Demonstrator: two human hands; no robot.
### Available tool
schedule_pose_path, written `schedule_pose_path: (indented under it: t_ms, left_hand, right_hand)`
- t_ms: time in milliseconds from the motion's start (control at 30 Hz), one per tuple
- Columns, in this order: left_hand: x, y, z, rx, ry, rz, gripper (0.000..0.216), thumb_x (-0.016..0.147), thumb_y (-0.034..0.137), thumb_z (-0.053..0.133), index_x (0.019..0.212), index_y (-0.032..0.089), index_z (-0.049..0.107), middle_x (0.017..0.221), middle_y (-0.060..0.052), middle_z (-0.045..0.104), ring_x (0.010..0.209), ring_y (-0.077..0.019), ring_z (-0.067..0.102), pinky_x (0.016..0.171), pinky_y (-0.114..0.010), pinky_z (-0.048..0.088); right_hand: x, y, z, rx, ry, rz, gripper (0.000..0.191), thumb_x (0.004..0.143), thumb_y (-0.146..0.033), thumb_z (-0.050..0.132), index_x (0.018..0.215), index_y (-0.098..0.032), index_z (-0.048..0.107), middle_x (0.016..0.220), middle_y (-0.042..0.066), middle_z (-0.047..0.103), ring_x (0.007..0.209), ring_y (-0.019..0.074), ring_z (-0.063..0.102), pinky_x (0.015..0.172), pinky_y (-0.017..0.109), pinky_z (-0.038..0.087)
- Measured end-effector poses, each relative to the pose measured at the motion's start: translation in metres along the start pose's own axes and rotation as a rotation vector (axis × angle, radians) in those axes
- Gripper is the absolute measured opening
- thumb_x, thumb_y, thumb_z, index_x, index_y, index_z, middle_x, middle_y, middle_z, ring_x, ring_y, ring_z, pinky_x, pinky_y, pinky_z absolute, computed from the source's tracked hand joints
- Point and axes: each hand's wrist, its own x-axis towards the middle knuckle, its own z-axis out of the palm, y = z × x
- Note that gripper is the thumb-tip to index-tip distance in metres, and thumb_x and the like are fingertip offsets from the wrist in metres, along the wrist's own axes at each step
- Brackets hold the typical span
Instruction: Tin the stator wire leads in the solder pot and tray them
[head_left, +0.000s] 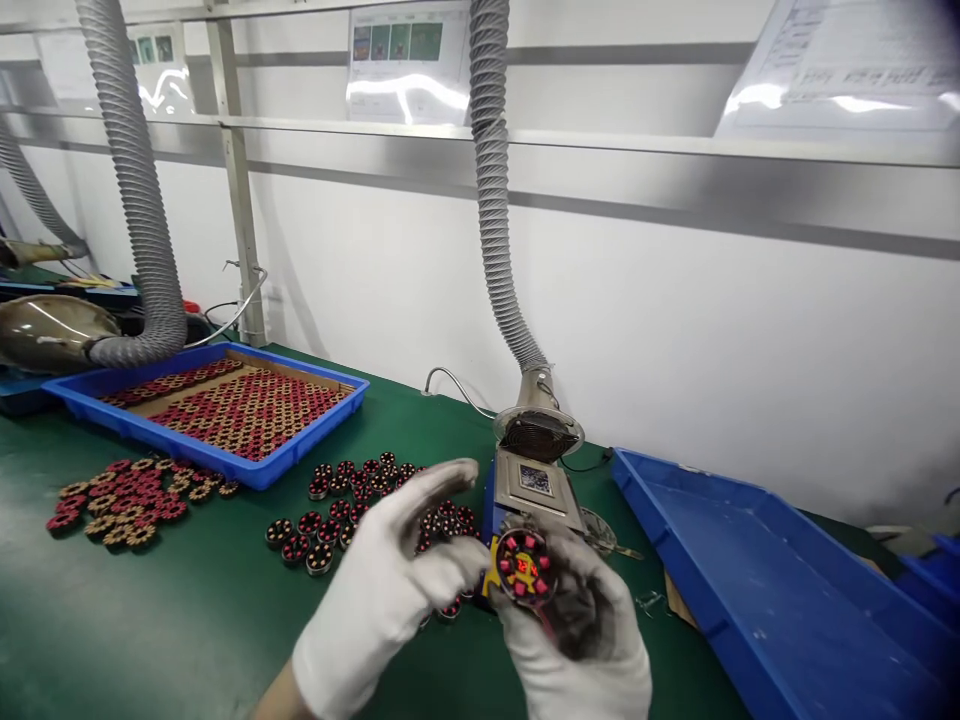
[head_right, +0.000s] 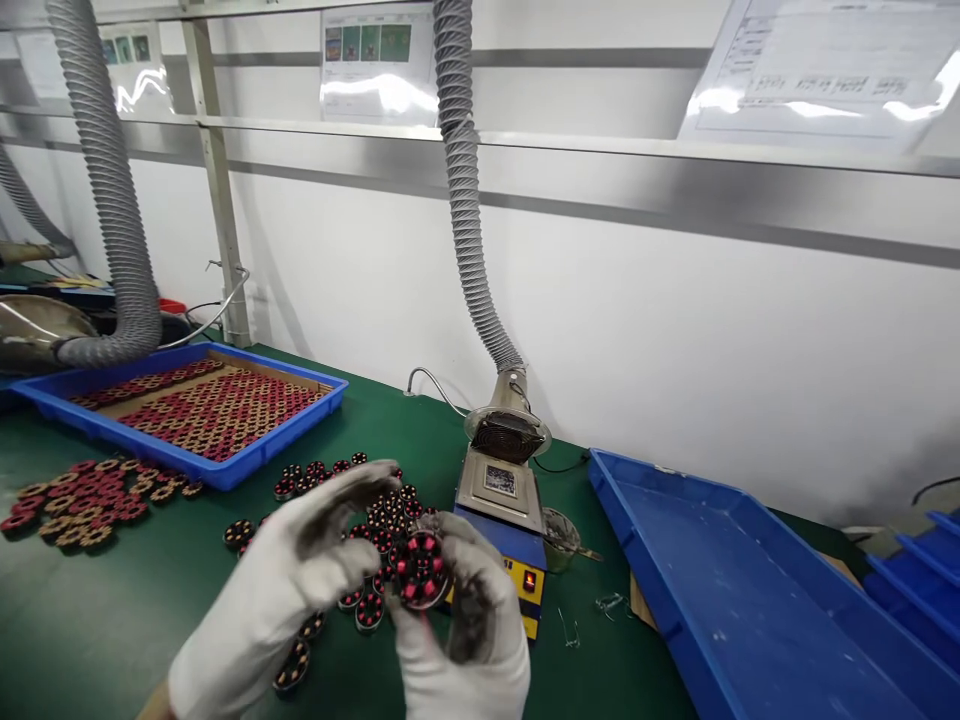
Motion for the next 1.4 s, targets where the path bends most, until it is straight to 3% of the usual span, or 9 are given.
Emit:
schedule_pose_path:
  t_ms: [100, 167, 333, 533, 733, 967, 1100, 1267, 1400]
  left_hand:
    - [0.004, -0.013, 0.011, -0.146, -0.151, -0.198, 0.036, 0.069, 0.022, 0.063, 0.104, 0.015, 0.062, 0.101, -0.009, 0.064, 0.094, -0.0238, 0.059, 0.08, -0.03, 0.049]
    - [0.003, -0.023, 0.018, -0.26, -0.065, -0.155, 0.023, 0.072, 0.027, 0.061, 0.089, 0.013, 0.066, 0.092, -0.01, 0.066, 0.089, -0.0233, 0.06, 0.083, -0.031, 0.047]
    - [0.004, -0.031, 0.017, -0.478, 0.207, 0.032, 0.008, 0.068, 0.02, 0.063, 0.074, 0.016, 0.067, 0.089, -0.007, 0.067, 0.095, -0.0227, 0.059, 0.087, -0.029, 0.046]
    - [0.006, -0.019, 0.014, -0.289, 0.056, -0.234, 0.026, 0.057, 0.003, 0.062, 0.079, 0.015, 0.069, 0.073, -0.003, 0.068, 0.062, -0.0126, 0.061, 0.056, -0.016, 0.049]
    - [0.003, -0.02, 0.014, -0.451, 0.236, 0.143, 0.024, 0.058, 0.003, 0.059, 0.071, 0.021, 0.069, 0.074, 0.001, 0.067, 0.075, -0.0136, 0.062, 0.064, -0.015, 0.05]
    - [0.004, -0.011, 0.013, -0.347, 0.092, -0.19, 0.026, 0.063, 0.004, 0.061, 0.085, 0.016, 0.068, 0.076, -0.001, 0.068, 0.069, -0.0095, 0.06, 0.063, -0.011, 0.048]
    - [0.005, -0.011, 0.012, -0.333, 0.113, -0.23, 0.025, 0.058, 0.002, 0.06, 0.08, 0.012, 0.067, 0.07, -0.002, 0.067, 0.062, -0.0099, 0.06, 0.058, -0.012, 0.048]
    - [0.006, -0.01, 0.007, -0.332, 0.248, -0.043, 0.022, 0.068, 0.01, 0.063, 0.089, 0.014, 0.066, 0.088, -0.006, 0.068, 0.076, -0.0132, 0.062, 0.07, -0.016, 0.05]
    - [0.002, -0.008, 0.012, -0.266, 0.124, -0.218, 0.023, 0.063, 0.008, 0.067, 0.085, 0.014, 0.066, 0.082, -0.004, 0.068, 0.072, -0.0125, 0.061, 0.064, -0.014, 0.049]
  right_hand:
    - [-0.009, 0.009, 0.0, -0.212, -0.075, -0.373, 0.044, 0.059, -0.004, 0.07, 0.091, -0.034, 0.067, 0.102, -0.001, 0.066, 0.092, 0.0204, 0.061, 0.082, 0.034, 0.048]
    - [-0.009, 0.013, 0.0, -0.281, -0.109, -0.45, 0.046, 0.059, -0.003, 0.068, 0.093, -0.034, 0.067, 0.1, -0.001, 0.066, 0.09, 0.0212, 0.061, 0.083, 0.036, 0.047]
    - [-0.002, 0.004, 0.001, -0.285, 0.056, -0.326, 0.043, 0.052, -0.004, 0.075, 0.084, -0.031, 0.065, 0.094, 0.0, 0.063, 0.081, 0.0174, 0.063, 0.069, 0.027, 0.051]
    - [-0.003, 0.002, -0.001, -0.229, 0.038, -0.278, 0.048, 0.046, 0.001, 0.076, 0.08, -0.031, 0.063, 0.094, -0.003, 0.066, 0.082, 0.0167, 0.064, 0.068, 0.025, 0.052]
    - [-0.008, 0.007, 0.003, -0.216, 0.05, -0.319, 0.051, 0.047, 0.001, 0.075, 0.085, -0.03, 0.061, 0.093, -0.002, 0.067, 0.082, 0.0172, 0.063, 0.068, 0.027, 0.052]
    - [-0.012, 0.011, 0.004, -0.252, 0.034, -0.292, 0.038, 0.054, -0.006, 0.074, 0.081, -0.03, 0.061, 0.094, -0.002, 0.064, 0.083, 0.0159, 0.061, 0.074, 0.028, 0.049]
    - [-0.015, 0.016, 0.002, -0.303, -0.025, -0.386, 0.041, 0.058, -0.006, 0.071, 0.088, -0.031, 0.06, 0.095, -0.002, 0.064, 0.084, 0.0171, 0.059, 0.079, 0.032, 0.046]
    - [-0.013, 0.02, -0.005, -0.356, -0.129, -0.476, 0.046, 0.059, -0.004, 0.07, 0.096, -0.029, 0.057, 0.098, 0.0, 0.063, 0.088, 0.0184, 0.059, 0.08, 0.035, 0.048]
    - [-0.011, 0.021, -0.007, -0.329, -0.164, -0.53, 0.045, 0.06, 0.0, 0.068, 0.097, -0.024, 0.056, 0.104, 0.002, 0.061, 0.092, 0.0182, 0.058, 0.082, 0.036, 0.049]
